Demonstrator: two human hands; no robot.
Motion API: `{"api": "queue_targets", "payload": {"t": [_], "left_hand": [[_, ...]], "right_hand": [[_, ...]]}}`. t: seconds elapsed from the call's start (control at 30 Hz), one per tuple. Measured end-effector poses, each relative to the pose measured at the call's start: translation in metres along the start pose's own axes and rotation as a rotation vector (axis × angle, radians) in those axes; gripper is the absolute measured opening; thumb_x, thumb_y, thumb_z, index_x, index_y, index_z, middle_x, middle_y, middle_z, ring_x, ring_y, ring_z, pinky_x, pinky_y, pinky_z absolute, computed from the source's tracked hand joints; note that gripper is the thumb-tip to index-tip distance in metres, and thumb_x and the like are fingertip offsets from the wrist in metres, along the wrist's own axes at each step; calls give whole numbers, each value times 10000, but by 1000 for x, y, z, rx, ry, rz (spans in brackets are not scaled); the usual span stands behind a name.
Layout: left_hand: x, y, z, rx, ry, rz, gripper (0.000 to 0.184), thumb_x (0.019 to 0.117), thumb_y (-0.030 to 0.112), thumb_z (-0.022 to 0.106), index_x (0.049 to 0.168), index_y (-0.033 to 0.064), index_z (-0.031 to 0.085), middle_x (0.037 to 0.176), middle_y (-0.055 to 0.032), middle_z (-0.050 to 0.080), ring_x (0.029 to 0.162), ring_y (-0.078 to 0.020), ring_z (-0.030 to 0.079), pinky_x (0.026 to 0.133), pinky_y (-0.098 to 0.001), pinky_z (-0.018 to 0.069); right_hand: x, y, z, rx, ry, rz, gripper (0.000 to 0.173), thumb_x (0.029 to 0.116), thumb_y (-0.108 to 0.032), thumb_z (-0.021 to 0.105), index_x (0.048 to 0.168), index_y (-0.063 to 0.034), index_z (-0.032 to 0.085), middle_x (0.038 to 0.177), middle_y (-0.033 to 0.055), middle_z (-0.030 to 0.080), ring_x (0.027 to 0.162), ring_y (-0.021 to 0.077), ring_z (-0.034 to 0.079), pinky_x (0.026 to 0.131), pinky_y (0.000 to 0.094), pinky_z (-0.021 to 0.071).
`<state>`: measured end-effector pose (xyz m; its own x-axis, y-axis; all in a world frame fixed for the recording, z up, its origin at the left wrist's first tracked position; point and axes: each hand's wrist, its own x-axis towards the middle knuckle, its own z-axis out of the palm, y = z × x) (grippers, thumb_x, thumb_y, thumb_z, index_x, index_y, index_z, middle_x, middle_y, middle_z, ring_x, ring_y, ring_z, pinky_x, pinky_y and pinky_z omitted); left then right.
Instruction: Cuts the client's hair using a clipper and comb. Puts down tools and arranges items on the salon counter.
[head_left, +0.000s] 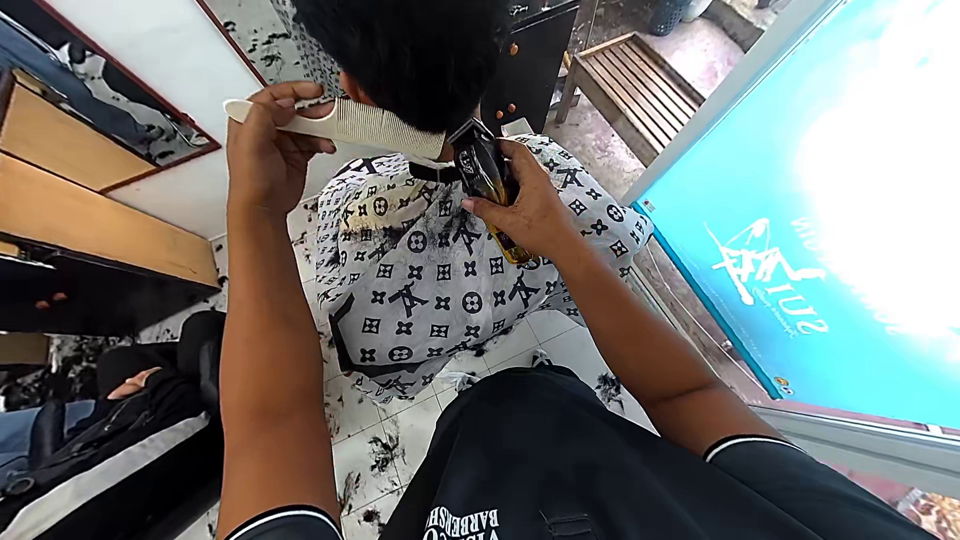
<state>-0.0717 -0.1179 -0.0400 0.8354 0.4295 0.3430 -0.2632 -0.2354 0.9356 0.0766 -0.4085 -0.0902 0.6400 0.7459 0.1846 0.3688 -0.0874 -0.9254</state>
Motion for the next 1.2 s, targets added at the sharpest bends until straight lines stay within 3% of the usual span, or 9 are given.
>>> {"api": "queue_targets", "payload": {"t": [0.17, 0.4, 0.5, 0.57, 0.67, 0.77, 0.83, 0.93, 1.2], "left_hand": [[14, 14, 0, 2, -202, 184, 315, 1048, 202, 384, 1198, 173, 660, 1071, 68, 774, 888, -48, 726, 800, -242, 587], [7, 20, 11, 6, -258, 272, 298, 1039, 217, 442, 1182, 193, 703, 1082, 81, 776, 907, -38, 729, 812, -233, 592], [-8, 31, 31, -104, -105, 298, 288, 1022, 234, 460, 1177, 233, 703, 1114, 85, 759, 862, -19, 702, 719, -204, 565], [-19, 43, 47, -257, 47, 337, 328, 1000, 153, 385, 1207, 184, 637, 1196, 39, 727, 809, -35, 663, 660, -195, 527], [-33, 47, 83, -438, 286, 349, 314, 1042, 135, 319, 1207, 159, 584, 927, 42, 701, 690, -47, 622, 621, -185, 533], [-46, 28, 121, -191, 469, 206, 300, 1118, 296, 364, 1382, 206, 476, 869, 113, 691, 721, -31, 659, 692, -199, 574], [-55, 9, 135, -76, 451, 120, 311, 1091, 296, 459, 1393, 223, 474, 981, 108, 710, 785, -43, 680, 711, -214, 585], [-75, -10, 150, -27, 371, -26, 339, 1077, 279, 498, 1408, 211, 515, 1345, 64, 660, 991, -74, 704, 821, -239, 597], [-69, -12, 180, -20, 489, 108, 451, 1059, 259, 485, 1496, 147, 469, 1282, 34, 687, 1066, -118, 690, 949, -312, 565]], "right_hand": [[0, -4, 14, 29, 75, 1, 830, 850, -251, 831, 1505, -20, 377, 1262, 167, 635, 1079, 195, 662, 937, 366, 560], [0, -19, 25, -245, 112, -249, 814, 879, -259, 804, 1519, 41, 400, 1411, 219, 576, 1247, 320, 611, 1029, 485, 514], [-1, -12, -8, -328, -35, -246, 781, 881, -275, 797, 1524, -25, 432, 1407, 181, 587, 1244, 313, 610, 1030, 522, 508], [3, -8, -41, -293, -156, -170, 798, 866, -279, 816, 1526, -53, 427, 1375, 166, 611, 1200, 282, 633, 1021, 501, 518], [23, 15, -89, -199, -270, -133, 800, 857, -316, 812, 1514, -73, 423, 1282, 140, 648, 1088, 202, 663, 951, 421, 557], [49, 34, -125, -109, -344, -157, 770, 868, -330, 788, 1496, -65, 429, 1208, 109, 673, 993, 138, 683, 879, 339, 584], [70, 39, -143, -66, -391, -167, 770, 863, -336, 788, 1494, -71, 436, 1194, 91, 682, 987, 126, 681, 874, 347, 577], [98, 40, -154, -9, -503, -215, 724, 878, -279, 794, 1469, -44, 450, 1222, 96, 661, 1006, 105, 675, 878, 290, 583], [141, 40, -140, -24, -707, -275, 658, 896, -300, 784, 1433, -62, 490, 1204, 103, 665, 985, 131, 682, 872, 327, 587]]}}
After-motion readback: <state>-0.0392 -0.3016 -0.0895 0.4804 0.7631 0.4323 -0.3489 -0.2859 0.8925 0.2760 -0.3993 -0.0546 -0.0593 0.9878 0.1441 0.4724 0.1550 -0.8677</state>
